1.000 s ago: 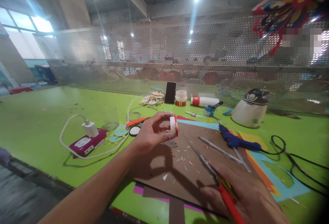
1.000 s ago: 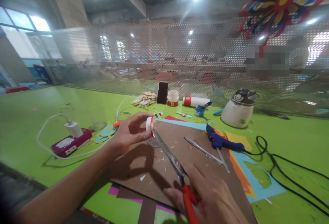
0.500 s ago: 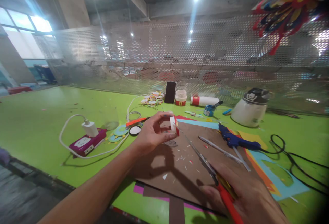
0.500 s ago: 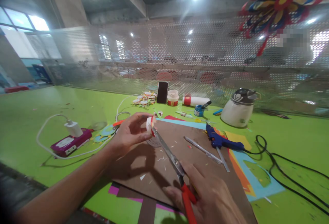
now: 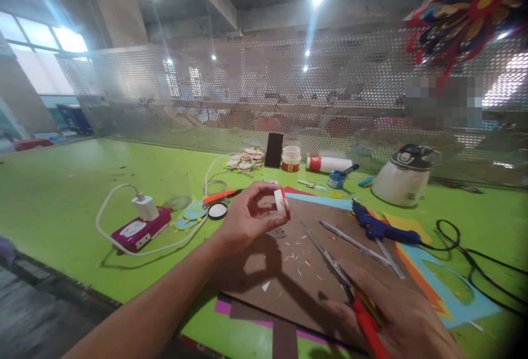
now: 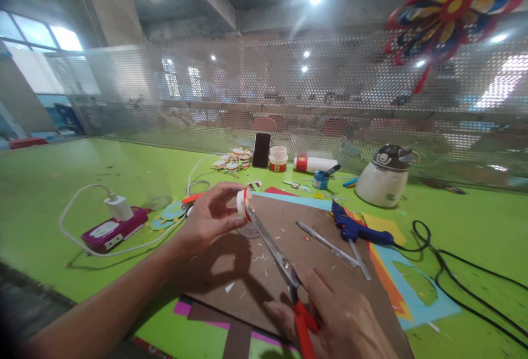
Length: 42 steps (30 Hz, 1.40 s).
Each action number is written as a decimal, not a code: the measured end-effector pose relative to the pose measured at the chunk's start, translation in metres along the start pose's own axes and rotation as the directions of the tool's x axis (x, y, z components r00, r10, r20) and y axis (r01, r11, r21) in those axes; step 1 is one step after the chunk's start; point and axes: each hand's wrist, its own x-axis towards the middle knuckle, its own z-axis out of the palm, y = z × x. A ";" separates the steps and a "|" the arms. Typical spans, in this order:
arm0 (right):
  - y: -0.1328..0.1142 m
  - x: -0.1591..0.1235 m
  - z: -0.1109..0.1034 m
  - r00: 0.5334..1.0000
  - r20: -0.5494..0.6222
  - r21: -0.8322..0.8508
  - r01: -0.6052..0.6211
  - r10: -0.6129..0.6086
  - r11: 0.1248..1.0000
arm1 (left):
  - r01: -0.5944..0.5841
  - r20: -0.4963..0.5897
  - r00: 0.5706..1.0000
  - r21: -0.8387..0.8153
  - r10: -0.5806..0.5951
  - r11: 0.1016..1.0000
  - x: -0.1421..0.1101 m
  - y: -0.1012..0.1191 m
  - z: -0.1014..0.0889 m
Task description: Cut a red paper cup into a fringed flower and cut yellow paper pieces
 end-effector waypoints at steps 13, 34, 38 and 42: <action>0.004 -0.011 0.007 0.998 0.020 0.014 -0.059 0.059 0.998 | -0.001 -0.014 1.000 0.062 0.002 0.998 0.000 0.003 0.000; 0.006 -0.011 0.011 0.997 -0.004 -0.014 -0.079 0.079 0.997 | -0.134 -0.012 0.990 0.158 0.137 0.978 -0.001 -0.003 -0.001; 0.003 -0.007 0.008 0.999 -0.007 -0.053 -0.053 0.052 0.997 | -0.150 -0.007 0.988 0.180 0.153 0.972 -0.002 -0.004 -0.001; 0.001 0.001 0.002 1.000 -0.023 -0.056 0.007 -0.009 0.998 | -0.167 0.007 0.986 0.167 0.168 0.972 -0.002 -0.003 0.000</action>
